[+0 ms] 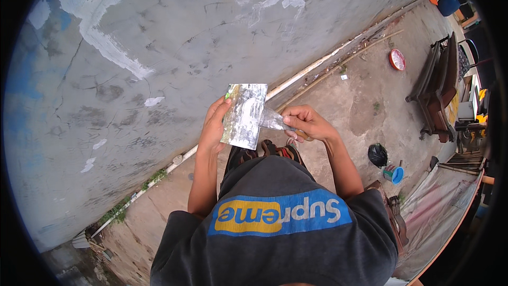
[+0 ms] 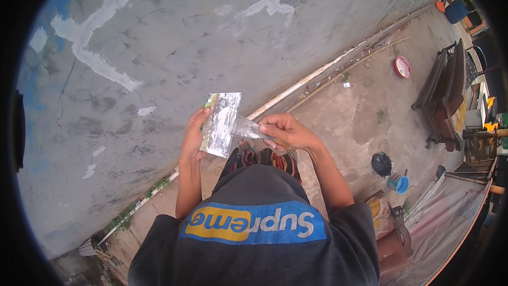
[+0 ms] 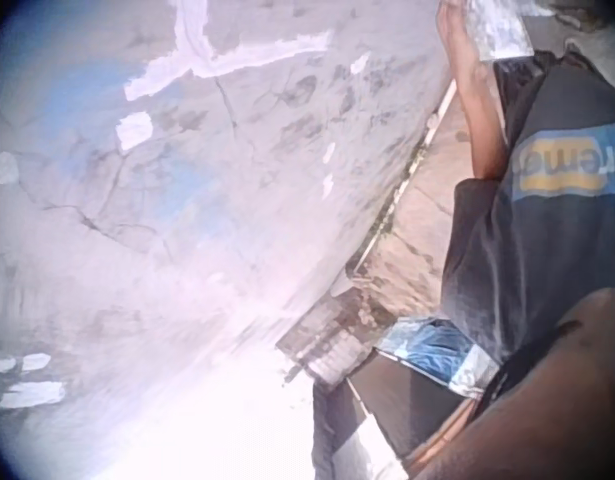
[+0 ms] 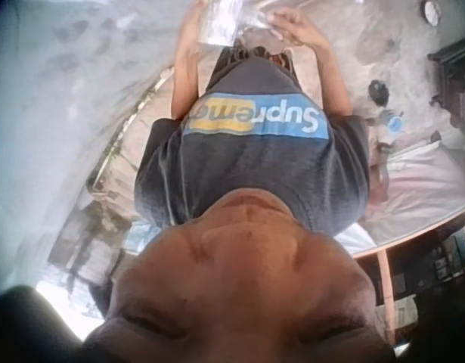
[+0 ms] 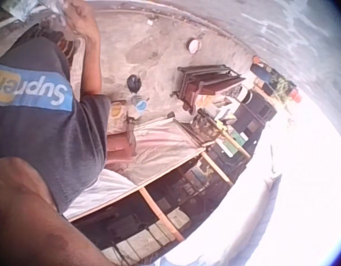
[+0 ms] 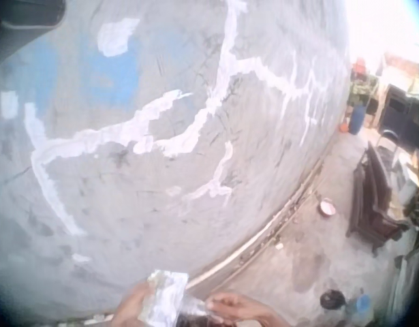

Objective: The person uses a putty knife to apply white wall compound to a concrete wall, repeatedly scooping compound from a small metal tray and smoothing it onto the surface. The person works methodically across different sections of the wall.

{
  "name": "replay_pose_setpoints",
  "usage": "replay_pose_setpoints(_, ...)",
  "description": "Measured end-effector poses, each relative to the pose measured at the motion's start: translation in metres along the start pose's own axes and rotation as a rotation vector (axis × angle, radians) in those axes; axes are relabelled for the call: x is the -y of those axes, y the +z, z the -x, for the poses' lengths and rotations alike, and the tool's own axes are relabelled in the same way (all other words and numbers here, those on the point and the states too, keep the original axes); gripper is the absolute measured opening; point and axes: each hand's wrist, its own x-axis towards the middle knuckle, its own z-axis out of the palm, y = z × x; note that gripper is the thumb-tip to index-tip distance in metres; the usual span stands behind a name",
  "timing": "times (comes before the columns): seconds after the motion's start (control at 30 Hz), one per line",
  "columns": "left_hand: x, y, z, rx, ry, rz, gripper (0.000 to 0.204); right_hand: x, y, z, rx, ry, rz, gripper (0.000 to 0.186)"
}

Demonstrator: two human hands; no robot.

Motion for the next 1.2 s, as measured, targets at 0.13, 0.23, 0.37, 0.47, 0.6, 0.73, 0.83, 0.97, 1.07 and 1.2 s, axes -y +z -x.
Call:
replay_pose_setpoints(0.13, 0.017, 0.028, 0.010, -0.090, -0.005, 0.051, 0.037, -0.005, -0.027, 0.035, -0.007, 0.074, 0.109, 0.026)
replay_pose_setpoints(0.23, 0.024, 0.048, 0.013, -0.080, -0.012, 0.112, 0.036, -0.002, -0.038, 0.070, -0.161, 0.032, 0.093, 0.028)
replay_pose_setpoints(0.37, 0.045, 0.071, 0.011, -0.220, -0.015, 0.150, 0.034, 0.018, -0.026, 0.091, -0.427, -0.376, 0.367, 0.036)
replay_pose_setpoints(0.47, 0.060, 0.091, 0.010, -0.227, -0.026, 0.223, 0.032, 0.028, -0.014, 0.094, -0.416, -0.503, 0.923, 0.046)
replay_pose_setpoints(0.6, 0.065, 0.111, 0.017, -0.196, -0.004, 0.254, 0.032, 0.014, -0.012, 0.096, -0.480, -0.666, 1.147, 0.058)
replay_pose_setpoints(0.73, 0.076, 0.110, 0.018, -0.170, -0.003, 0.215, 0.032, 0.002, -0.027, 0.116, -0.465, -0.605, 1.250, 0.058)
replay_pose_setpoints(0.83, 0.085, 0.110, 0.015, -0.168, -0.013, 0.257, 0.033, -0.002, -0.039, 0.134, -0.395, -0.573, 1.393, 0.058)
replay_pose_setpoints(0.97, 0.060, 0.122, 0.017, -0.086, 0.013, 0.186, 0.033, -0.012, -0.050, 0.154, -0.321, -0.477, 1.343, 0.056)
replay_pose_setpoints(1.07, 0.054, 0.119, 0.012, -0.081, 0.065, 0.045, 0.031, 0.019, -0.060, 0.162, -0.451, -0.371, 1.273, 0.051)
replay_pose_setpoints(1.2, 0.055, 0.117, 0.005, -0.074, 0.022, 0.021, 0.032, 0.047, -0.057, 0.149, -0.474, -0.569, 1.176, 0.047)
